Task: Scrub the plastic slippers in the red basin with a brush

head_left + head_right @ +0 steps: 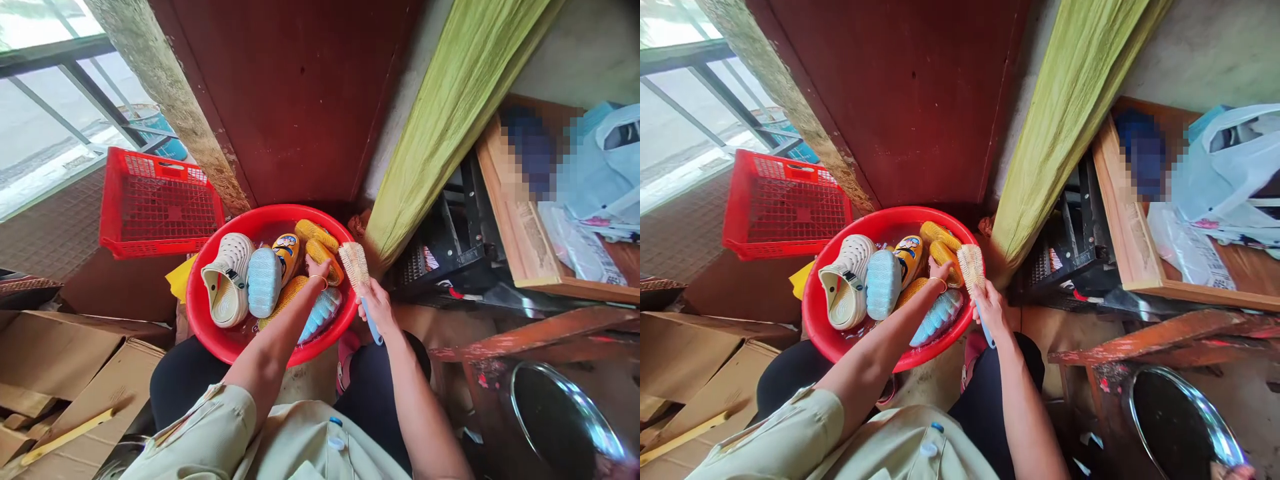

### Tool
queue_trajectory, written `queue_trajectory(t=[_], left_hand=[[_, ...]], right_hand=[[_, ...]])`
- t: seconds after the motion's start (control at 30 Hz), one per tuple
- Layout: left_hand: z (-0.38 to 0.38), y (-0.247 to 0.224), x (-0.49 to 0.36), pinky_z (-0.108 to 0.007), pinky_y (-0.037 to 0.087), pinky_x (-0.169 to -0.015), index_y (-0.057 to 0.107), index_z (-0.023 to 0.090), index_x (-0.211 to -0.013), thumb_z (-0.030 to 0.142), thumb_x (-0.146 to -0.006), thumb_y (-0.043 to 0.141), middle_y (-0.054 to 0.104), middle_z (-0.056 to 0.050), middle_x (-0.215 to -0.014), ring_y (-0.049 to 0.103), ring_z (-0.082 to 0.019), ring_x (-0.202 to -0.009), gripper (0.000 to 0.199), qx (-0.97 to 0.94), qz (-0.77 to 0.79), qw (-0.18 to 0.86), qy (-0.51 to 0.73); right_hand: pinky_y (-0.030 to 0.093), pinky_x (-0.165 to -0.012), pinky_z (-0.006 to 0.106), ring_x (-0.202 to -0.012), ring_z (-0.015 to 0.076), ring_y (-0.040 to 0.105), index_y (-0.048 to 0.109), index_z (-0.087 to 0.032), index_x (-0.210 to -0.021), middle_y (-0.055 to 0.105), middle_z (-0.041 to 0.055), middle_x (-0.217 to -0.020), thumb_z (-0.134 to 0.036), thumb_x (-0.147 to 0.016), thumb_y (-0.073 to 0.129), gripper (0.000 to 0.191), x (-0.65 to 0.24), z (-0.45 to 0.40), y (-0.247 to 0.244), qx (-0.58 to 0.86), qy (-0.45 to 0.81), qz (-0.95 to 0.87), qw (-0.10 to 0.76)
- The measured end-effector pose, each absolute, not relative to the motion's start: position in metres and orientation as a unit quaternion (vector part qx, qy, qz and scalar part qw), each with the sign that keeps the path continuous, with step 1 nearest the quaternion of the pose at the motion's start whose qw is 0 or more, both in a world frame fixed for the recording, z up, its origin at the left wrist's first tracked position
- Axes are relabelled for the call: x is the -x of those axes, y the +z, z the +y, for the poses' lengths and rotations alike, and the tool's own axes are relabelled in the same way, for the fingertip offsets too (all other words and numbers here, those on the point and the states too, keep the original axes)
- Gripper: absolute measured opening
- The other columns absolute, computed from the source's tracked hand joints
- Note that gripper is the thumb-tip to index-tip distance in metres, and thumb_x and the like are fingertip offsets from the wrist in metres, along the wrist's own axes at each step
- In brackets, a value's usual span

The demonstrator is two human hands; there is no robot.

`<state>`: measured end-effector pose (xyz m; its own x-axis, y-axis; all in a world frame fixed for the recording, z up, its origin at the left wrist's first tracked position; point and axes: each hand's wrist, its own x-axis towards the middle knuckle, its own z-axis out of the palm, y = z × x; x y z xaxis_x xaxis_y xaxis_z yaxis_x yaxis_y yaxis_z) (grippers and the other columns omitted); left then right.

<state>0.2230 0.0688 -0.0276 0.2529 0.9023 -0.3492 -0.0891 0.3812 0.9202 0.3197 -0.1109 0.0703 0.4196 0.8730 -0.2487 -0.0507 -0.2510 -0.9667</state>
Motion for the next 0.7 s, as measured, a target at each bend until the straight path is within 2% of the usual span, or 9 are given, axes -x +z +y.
queue_trajectory(t=[0.07,0.13,0.2,0.23,0.27,0.33,0.43,0.57,0.7], left_hand=[[0.067,-0.020,-0.215,-0.041,0.055,-0.093,0.037,0.026,-0.155,0.034,-0.076,0.077,0.060,-0.015,-0.143,0.065,-0.030,-0.121,0.089,-0.363,0.526,0.676,0.367],[0.063,-0.008,-0.201,-0.041,0.058,-0.084,0.033,0.031,-0.159,0.029,-0.074,0.074,0.061,-0.012,-0.143,0.068,-0.029,-0.113,0.094,-0.330,0.502,0.707,0.374],[0.057,0.005,-0.184,-0.038,0.059,-0.081,0.033,0.031,-0.160,0.023,-0.070,0.072,0.062,-0.011,-0.142,0.068,-0.027,-0.111,0.098,-0.337,0.446,0.728,0.397],[0.055,0.011,-0.175,-0.036,0.058,-0.081,0.034,0.031,-0.160,0.021,-0.068,0.071,0.063,-0.011,-0.141,0.067,-0.027,-0.112,0.100,-0.348,0.421,0.729,0.413],[0.053,0.017,-0.166,-0.035,0.058,-0.083,0.034,0.030,-0.161,0.019,-0.067,0.071,0.064,-0.010,-0.140,0.067,-0.026,-0.112,0.101,-0.357,0.400,0.729,0.426],[0.049,0.027,-0.148,-0.035,0.057,-0.090,0.036,0.031,-0.161,0.017,-0.063,0.070,0.066,-0.008,-0.139,0.066,-0.025,-0.113,0.105,-0.369,0.369,0.728,0.444],[0.042,0.036,-0.127,-0.036,0.056,-0.094,0.036,0.034,-0.162,0.015,-0.059,0.071,0.066,-0.005,-0.140,0.067,-0.024,-0.112,0.110,-0.371,0.329,0.750,0.438],[0.025,0.037,-0.108,-0.038,0.056,-0.093,0.037,0.032,-0.161,0.013,-0.059,0.072,0.068,-0.005,-0.136,0.068,-0.025,-0.110,0.109,-0.337,0.284,0.814,0.378],[0.018,0.035,-0.091,-0.040,0.055,-0.096,0.040,0.032,-0.158,0.011,-0.061,0.069,0.070,-0.004,-0.133,0.070,-0.026,-0.110,0.104,-0.300,0.274,0.824,0.396]], right_hand=[[0.040,-0.035,0.018,-0.039,0.0096,0.053,0.062,-0.020,-0.121,0.062,-0.0061,-0.065,-0.072,-0.090,0.056,0.061,-0.321,-0.110,0.069,0.678,0.423,-0.328,0.503],[0.049,-0.041,0.022,-0.048,0.0139,0.062,0.062,-0.019,-0.128,0.070,-0.0002,-0.074,-0.069,-0.093,0.052,0.062,-0.321,-0.109,0.067,0.711,0.375,-0.365,0.469],[0.062,-0.063,0.030,-0.076,0.0219,0.076,0.060,-0.018,-0.138,0.078,0.0103,-0.099,-0.062,-0.096,0.052,0.062,-0.318,-0.109,0.064,0.737,0.291,-0.422,0.440],[0.065,-0.077,0.034,-0.094,0.0257,0.078,0.058,-0.017,-0.143,0.078,0.0145,-0.114,-0.058,-0.097,0.053,0.062,-0.315,-0.109,0.062,0.742,0.250,-0.452,0.428],[0.063,-0.090,0.037,-0.110,0.0281,0.075,0.056,-0.016,-0.148,0.075,0.0166,-0.127,-0.054,-0.097,0.053,0.063,-0.311,-0.110,0.060,0.740,0.219,-0.480,0.417],[0.058,-0.105,0.041,-0.126,0.0295,0.068,0.051,-0.016,-0.154,0.069,0.0165,-0.140,-0.049,-0.100,0.051,0.063,-0.297,-0.111,0.056,0.727,0.190,-0.531,0.391],[0.056,-0.108,0.041,-0.130,0.0293,0.067,0.052,-0.015,-0.155,0.068,0.0154,-0.144,-0.043,-0.104,0.047,0.058,-0.272,-0.106,0.054,0.698,0.172,-0.606,0.341],[0.059,-0.101,0.038,-0.116,0.0284,0.074,0.053,-0.016,-0.156,0.074,0.0156,-0.133,-0.038,-0.108,0.041,0.053,-0.247,-0.069,0.065,0.712,0.135,-0.627,0.285],[0.060,-0.096,0.038,-0.112,0.0295,0.075,0.055,-0.013,-0.153,0.075,0.0187,-0.128,-0.036,-0.109,0.040,0.052,-0.250,-0.032,0.076,0.742,0.141,-0.578,0.308]])
